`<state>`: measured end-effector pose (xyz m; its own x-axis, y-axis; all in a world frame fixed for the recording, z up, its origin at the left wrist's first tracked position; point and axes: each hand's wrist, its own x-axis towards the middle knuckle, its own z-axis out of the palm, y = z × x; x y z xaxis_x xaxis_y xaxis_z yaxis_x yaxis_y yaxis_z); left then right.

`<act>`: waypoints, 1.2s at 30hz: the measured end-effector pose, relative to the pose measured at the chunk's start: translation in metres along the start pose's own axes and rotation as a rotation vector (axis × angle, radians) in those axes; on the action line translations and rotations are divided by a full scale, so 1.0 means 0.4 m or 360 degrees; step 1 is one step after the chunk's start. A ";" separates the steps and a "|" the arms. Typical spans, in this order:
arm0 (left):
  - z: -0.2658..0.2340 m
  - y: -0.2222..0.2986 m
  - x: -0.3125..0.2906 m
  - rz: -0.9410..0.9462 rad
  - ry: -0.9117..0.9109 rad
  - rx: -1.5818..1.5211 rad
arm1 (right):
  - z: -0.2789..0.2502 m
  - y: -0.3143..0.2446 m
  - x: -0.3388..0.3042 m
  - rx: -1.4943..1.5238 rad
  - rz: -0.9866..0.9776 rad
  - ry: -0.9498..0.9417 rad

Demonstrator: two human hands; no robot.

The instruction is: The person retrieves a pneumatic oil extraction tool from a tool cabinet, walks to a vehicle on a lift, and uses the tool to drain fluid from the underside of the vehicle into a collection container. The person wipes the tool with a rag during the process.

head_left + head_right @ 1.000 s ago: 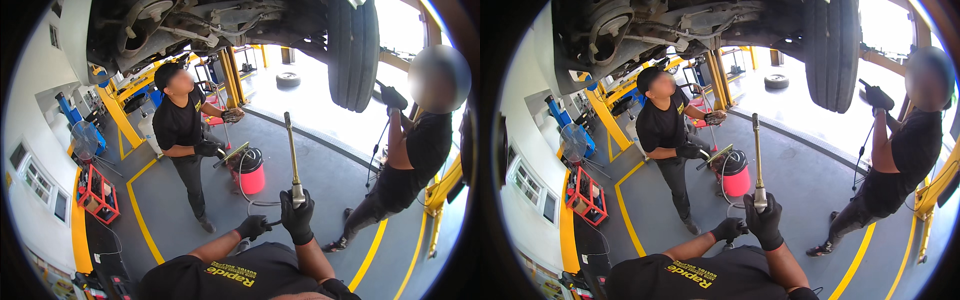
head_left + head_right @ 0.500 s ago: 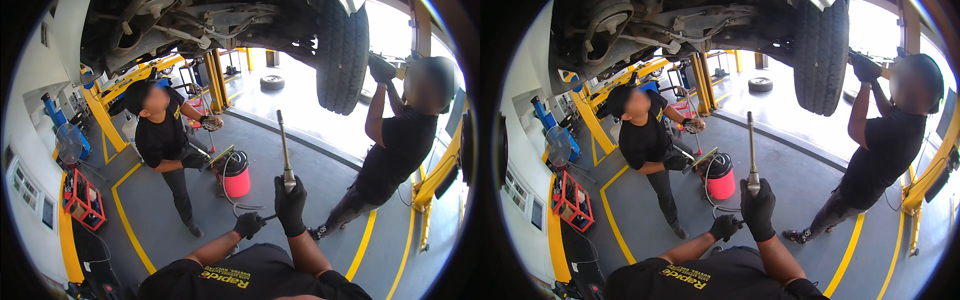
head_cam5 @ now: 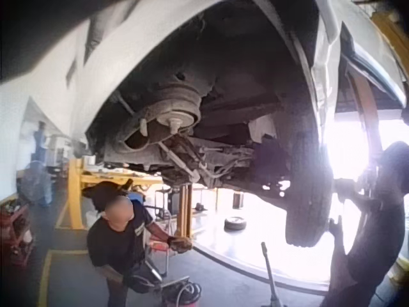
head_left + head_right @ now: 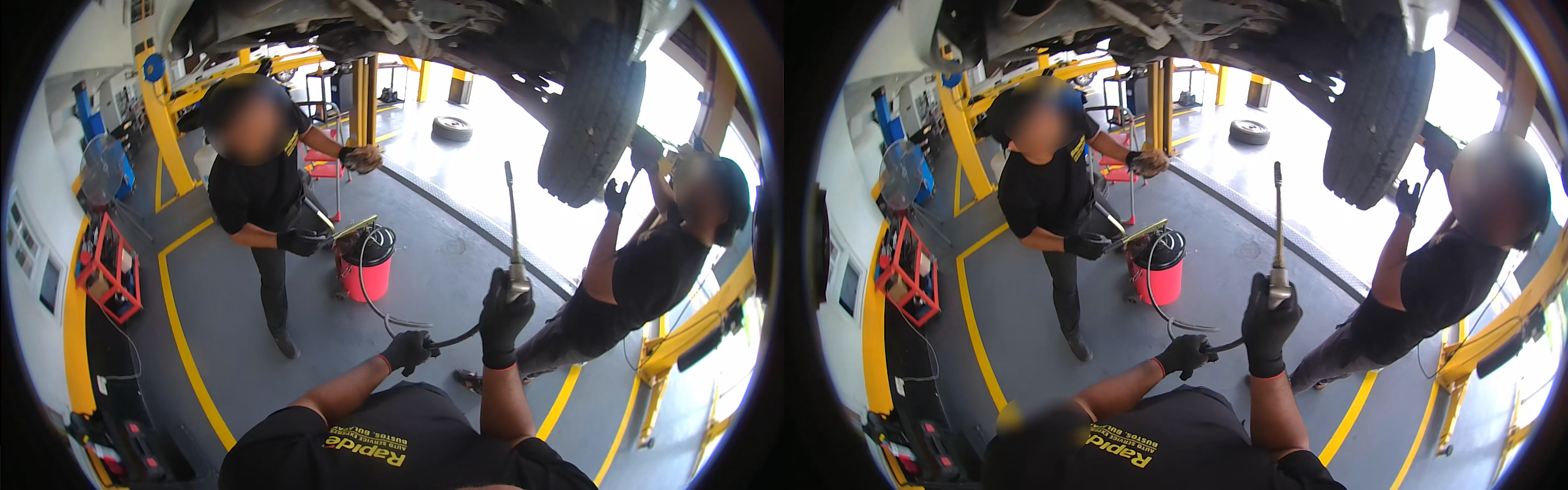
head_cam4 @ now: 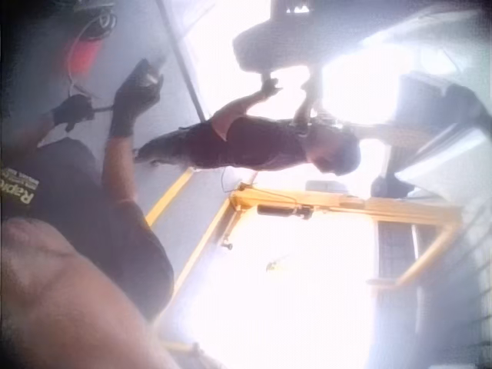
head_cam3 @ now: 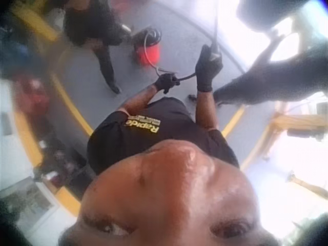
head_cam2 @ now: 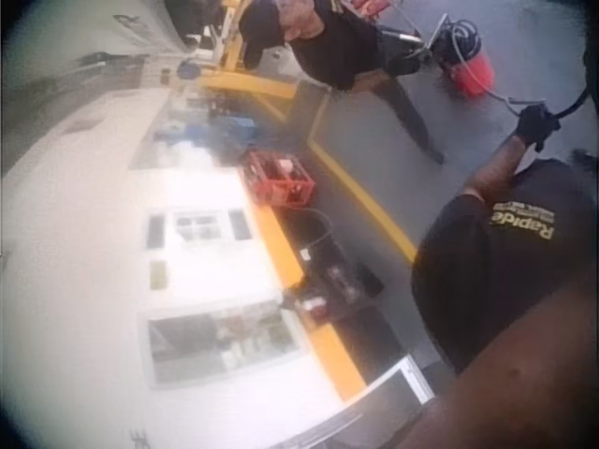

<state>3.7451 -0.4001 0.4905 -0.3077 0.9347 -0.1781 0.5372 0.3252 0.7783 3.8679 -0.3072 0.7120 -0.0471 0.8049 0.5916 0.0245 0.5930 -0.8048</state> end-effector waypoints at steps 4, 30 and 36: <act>-0.062 0.010 0.005 0.0054 -0.0007 0.0005 | -0.003 -0.020 0.027 0.0133 0.0143 0.0005; -0.496 -0.416 0.377 0.0432 -0.0171 -0.0218 | 0.632 0.160 0.244 0.0072 -0.0302 0.0527; -0.531 -0.502 0.551 0.0835 0.0109 -0.0076 | 0.786 0.407 0.379 0.0077 -0.0165 0.0378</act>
<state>3.4025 -0.2900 0.4229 -0.0586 0.9578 0.2814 0.5969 -0.1923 0.7789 3.5508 -0.0960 0.6556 0.1891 0.7262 0.6610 -0.0164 0.6753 -0.7373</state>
